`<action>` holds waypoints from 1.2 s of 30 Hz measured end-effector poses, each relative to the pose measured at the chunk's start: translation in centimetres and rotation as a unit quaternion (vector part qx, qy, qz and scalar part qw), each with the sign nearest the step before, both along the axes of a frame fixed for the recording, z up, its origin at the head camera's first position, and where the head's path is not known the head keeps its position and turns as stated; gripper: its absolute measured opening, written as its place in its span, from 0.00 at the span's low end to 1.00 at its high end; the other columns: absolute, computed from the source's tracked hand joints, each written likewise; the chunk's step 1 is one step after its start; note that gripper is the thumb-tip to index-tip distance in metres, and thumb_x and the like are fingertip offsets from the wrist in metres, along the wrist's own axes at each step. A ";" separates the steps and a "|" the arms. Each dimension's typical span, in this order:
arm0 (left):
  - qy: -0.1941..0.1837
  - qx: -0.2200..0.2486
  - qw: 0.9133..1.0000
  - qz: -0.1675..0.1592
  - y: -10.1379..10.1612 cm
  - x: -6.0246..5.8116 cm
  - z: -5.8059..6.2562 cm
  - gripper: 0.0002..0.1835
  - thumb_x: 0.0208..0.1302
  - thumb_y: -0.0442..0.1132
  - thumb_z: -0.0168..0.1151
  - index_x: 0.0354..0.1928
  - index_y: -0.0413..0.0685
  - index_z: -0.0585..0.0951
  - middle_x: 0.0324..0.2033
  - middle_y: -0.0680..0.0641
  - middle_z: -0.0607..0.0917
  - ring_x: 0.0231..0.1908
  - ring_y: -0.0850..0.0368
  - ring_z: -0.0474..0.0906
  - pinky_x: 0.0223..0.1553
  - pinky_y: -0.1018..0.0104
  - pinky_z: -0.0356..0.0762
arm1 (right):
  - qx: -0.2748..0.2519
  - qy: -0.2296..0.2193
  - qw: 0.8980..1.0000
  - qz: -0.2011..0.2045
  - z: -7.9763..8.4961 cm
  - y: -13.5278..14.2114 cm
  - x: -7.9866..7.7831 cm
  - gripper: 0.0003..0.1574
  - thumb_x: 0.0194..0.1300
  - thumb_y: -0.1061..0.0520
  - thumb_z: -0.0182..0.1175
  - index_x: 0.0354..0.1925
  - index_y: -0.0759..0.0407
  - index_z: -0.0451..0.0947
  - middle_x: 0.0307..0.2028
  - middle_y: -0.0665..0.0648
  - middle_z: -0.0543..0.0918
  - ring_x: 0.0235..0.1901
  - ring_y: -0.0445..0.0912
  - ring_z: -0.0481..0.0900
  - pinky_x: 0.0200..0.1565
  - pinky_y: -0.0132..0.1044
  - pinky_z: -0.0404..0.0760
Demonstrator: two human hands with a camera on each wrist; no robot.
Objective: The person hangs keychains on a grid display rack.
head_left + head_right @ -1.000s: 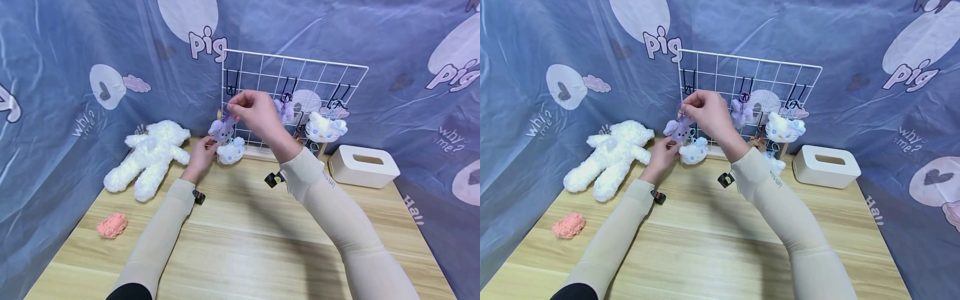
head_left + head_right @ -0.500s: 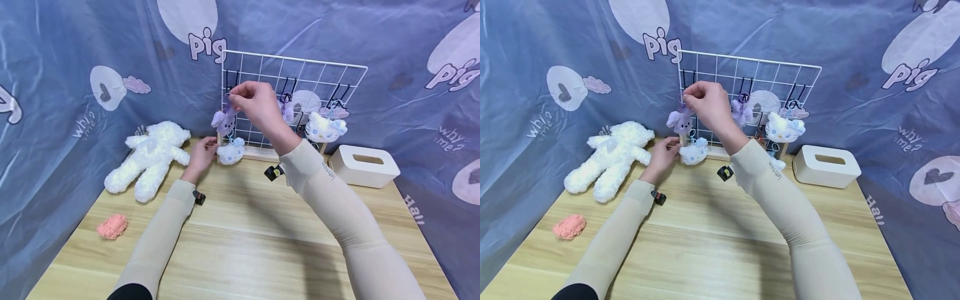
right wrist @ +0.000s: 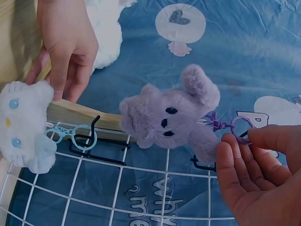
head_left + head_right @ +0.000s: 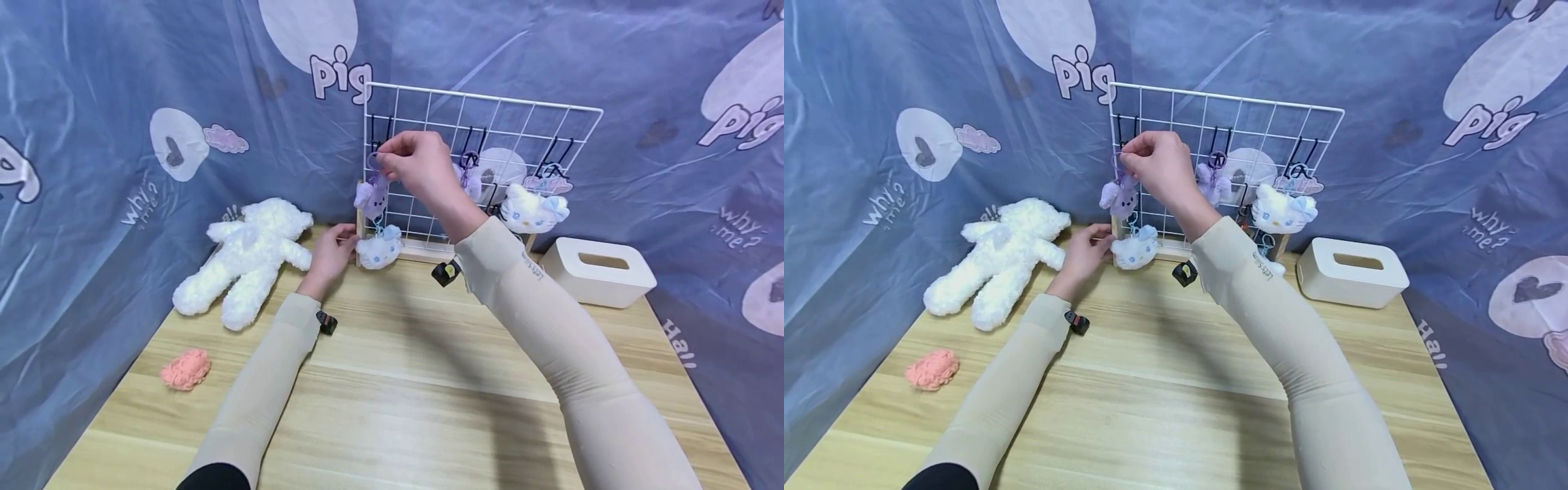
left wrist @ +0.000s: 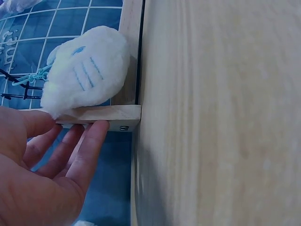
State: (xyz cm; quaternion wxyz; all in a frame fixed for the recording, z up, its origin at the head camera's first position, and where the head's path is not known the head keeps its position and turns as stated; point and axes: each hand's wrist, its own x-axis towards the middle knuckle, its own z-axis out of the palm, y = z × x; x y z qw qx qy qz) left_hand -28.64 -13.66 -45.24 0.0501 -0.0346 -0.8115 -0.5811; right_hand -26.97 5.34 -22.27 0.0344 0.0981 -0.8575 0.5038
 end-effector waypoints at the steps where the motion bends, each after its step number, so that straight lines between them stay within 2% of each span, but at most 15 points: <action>1: 0.001 0.001 1.000 0.001 0.0 0.0 0.0 0.20 0.85 0.33 0.62 0.72 0.33 0.80 0.61 0.29 0.87 0.56 0.35 0.89 0.58 0.46 0.98 | 0.000 -0.001 1.000 -0.001 0.0 0.0 0.0 0.08 0.81 0.58 0.68 0.51 0.60 0.91 0.49 0.57 0.94 0.42 0.44 0.93 0.54 0.39 0.98; 5: 0.003 0.003 1.000 0.003 0.0 0.0 0.0 0.20 0.84 0.33 0.62 0.71 0.33 0.81 0.60 0.29 0.87 0.54 0.38 0.89 0.57 0.47 0.98 | -0.002 -0.003 1.000 -0.005 0.1 0.0 0.0 0.08 0.81 0.57 0.68 0.51 0.59 0.91 0.50 0.58 0.94 0.42 0.44 0.92 0.54 0.38 0.98; 11: 0.003 0.001 1.000 0.005 0.1 -0.1 0.1 0.20 0.84 0.33 0.62 0.71 0.33 0.81 0.60 0.29 0.87 0.53 0.39 0.89 0.57 0.47 0.98 | -0.014 0.008 1.000 -0.012 0.3 -0.1 0.0 0.08 0.81 0.57 0.69 0.50 0.59 0.91 0.45 0.54 0.92 0.40 0.43 0.91 0.56 0.42 0.98; 19: -0.010 0.000 1.000 -0.001 0.0 0.1 0.1 0.20 0.85 0.34 0.60 0.73 0.34 0.80 0.62 0.30 0.86 0.55 0.38 0.88 0.60 0.47 0.97 | 0.020 0.023 0.999 -0.022 -0.2 -0.4 -0.7 0.08 0.80 0.57 0.69 0.49 0.59 0.92 0.41 0.53 0.93 0.36 0.41 0.90 0.42 0.30 0.94; 30: -0.005 -0.003 1.000 -0.004 0.1 0.1 0.1 0.20 0.85 0.33 0.61 0.72 0.33 0.80 0.62 0.30 0.86 0.55 0.35 0.89 0.59 0.47 0.98 | 0.044 0.037 0.997 -0.052 -0.8 -0.6 -1.7 0.08 0.79 0.56 0.68 0.48 0.58 0.93 0.33 0.46 0.89 0.35 0.42 0.90 0.37 0.27 0.89; 36: -0.009 -0.001 1.000 -0.008 0.1 0.3 0.3 0.21 0.85 0.33 0.60 0.73 0.33 0.79 0.64 0.29 0.85 0.57 0.34 0.88 0.59 0.47 0.98 | 0.045 0.033 0.996 -0.073 -0.9 -0.7 -2.2 0.08 0.79 0.55 0.68 0.46 0.56 0.92 0.30 0.44 0.86 0.33 0.40 0.86 0.36 0.27 0.86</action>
